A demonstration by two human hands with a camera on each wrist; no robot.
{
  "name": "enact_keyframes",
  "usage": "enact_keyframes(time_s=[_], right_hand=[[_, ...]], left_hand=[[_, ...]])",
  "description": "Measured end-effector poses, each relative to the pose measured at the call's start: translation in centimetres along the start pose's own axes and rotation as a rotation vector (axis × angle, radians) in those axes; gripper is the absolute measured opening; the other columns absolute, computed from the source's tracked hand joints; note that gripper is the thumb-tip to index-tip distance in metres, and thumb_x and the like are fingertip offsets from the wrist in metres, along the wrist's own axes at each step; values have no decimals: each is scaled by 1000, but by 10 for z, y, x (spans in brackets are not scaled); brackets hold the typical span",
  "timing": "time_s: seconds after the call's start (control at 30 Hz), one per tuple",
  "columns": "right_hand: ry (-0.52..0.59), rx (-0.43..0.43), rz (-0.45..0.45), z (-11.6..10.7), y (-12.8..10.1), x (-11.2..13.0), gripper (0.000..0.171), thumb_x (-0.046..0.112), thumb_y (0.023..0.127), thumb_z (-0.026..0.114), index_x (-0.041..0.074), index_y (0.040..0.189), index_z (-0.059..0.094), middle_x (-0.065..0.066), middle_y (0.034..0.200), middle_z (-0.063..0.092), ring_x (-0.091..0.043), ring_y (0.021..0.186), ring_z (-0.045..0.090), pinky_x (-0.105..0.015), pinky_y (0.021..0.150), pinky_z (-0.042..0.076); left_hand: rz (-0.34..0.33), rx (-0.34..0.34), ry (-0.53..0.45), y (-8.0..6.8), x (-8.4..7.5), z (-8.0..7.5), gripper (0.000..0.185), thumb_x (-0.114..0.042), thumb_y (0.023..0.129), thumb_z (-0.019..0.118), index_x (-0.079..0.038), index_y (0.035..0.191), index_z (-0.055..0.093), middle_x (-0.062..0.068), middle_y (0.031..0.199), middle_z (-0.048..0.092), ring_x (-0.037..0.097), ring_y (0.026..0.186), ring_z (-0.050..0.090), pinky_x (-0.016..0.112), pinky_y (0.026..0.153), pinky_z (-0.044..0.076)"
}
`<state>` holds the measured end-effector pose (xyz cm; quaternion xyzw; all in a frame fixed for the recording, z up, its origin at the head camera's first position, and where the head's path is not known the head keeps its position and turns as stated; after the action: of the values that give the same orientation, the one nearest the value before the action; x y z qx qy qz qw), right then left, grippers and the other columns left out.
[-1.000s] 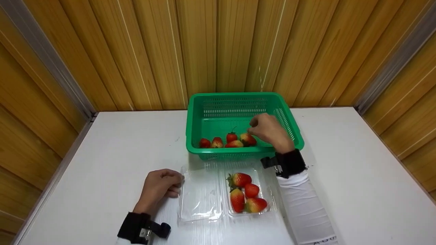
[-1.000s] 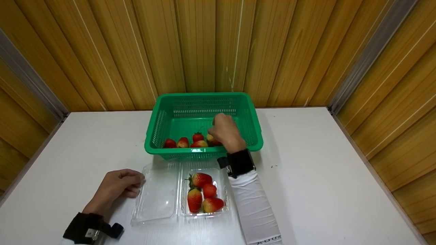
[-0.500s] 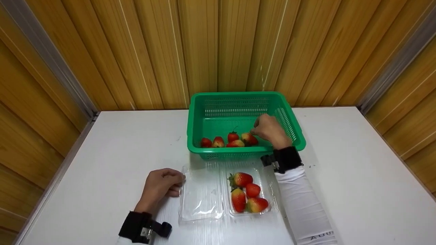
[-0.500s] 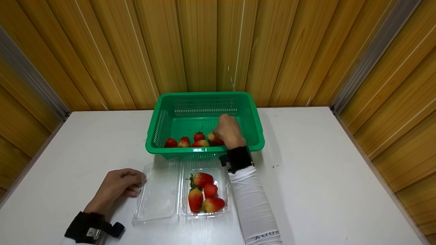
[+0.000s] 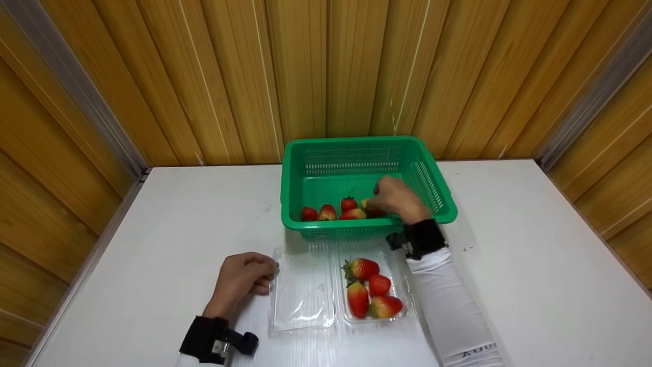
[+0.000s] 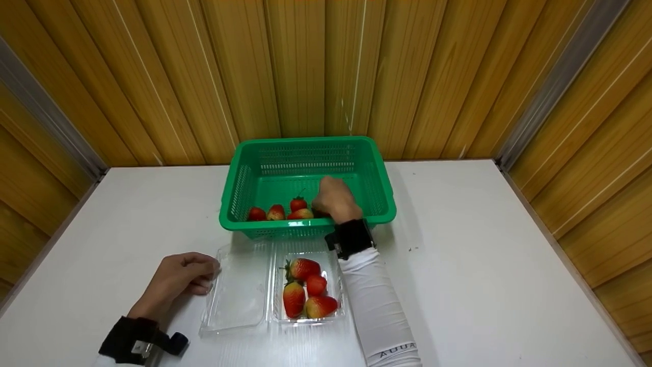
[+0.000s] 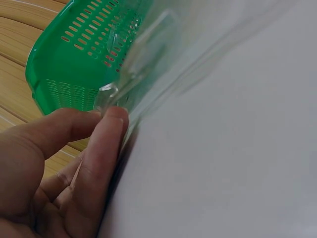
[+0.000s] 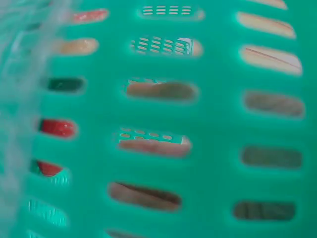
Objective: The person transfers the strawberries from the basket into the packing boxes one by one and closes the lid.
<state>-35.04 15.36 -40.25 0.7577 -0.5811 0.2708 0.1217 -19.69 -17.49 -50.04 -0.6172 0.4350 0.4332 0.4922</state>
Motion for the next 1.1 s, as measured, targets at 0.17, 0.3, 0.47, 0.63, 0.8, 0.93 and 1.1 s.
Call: enact_keyframes(time_s=[0.17,0.3,0.47,0.63,0.8,0.93,1.1], right_hand=[[-12,38,-3,5,3,-2,44,4,86,71,19,60,38,6,62,28,-11,53,28,-24,48,21],[-38,52,-12,6,5,-4,39,5,84,71,18,61,43,5,62,34,-11,55,33,-25,48,24],[-52,73,-5,7,6,-5,16,7,87,72,7,78,58,0,75,46,-17,67,44,-28,56,35],[-61,88,-24,9,5,-4,22,8,89,72,-4,107,71,-7,94,58,-22,82,51,-31,70,46],[-49,103,13,9,4,-4,22,7,84,75,11,75,55,1,73,42,-17,67,41,-28,55,32],[-32,111,42,8,3,-5,37,6,84,77,17,67,46,4,67,33,-13,59,33,-26,50,23],[-42,126,42,8,3,-6,42,5,86,78,18,63,44,5,64,29,-12,57,30,-25,50,21]], left_hand=[[5,1,8,-1,-1,2,16,-7,90,79,4,101,78,13,80,72,20,61,68,33,56,64],[10,8,19,0,-1,3,18,-9,90,79,4,103,78,13,79,72,20,59,69,34,56,65],[7,15,16,0,-1,4,18,-9,91,79,4,104,77,13,79,72,20,56,69,34,55,65],[8,16,10,-1,-1,3,17,-7,91,77,5,103,77,14,79,72,20,58,69,34,55,65],[13,14,-1,-2,-1,4,15,-4,91,76,5,102,77,14,79,71,20,60,69,33,55,64],[10,9,-2,-2,-2,5,15,-6,91,77,5,101,77,14,79,71,20,60,69,33,55,64],[5,7,-1,-2,-2,6,16,-7,90,78,5,101,77,14,78,71,20,59,69,32,54,64]])
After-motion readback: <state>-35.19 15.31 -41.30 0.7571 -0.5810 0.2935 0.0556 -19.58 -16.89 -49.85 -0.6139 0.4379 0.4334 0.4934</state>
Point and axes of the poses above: each hand's wrist, its own y-axis towards the middle knuckle, its own z-axis out of the palm, x = y × z, the point moved 3 cm from there along y, towards the middle knuckle
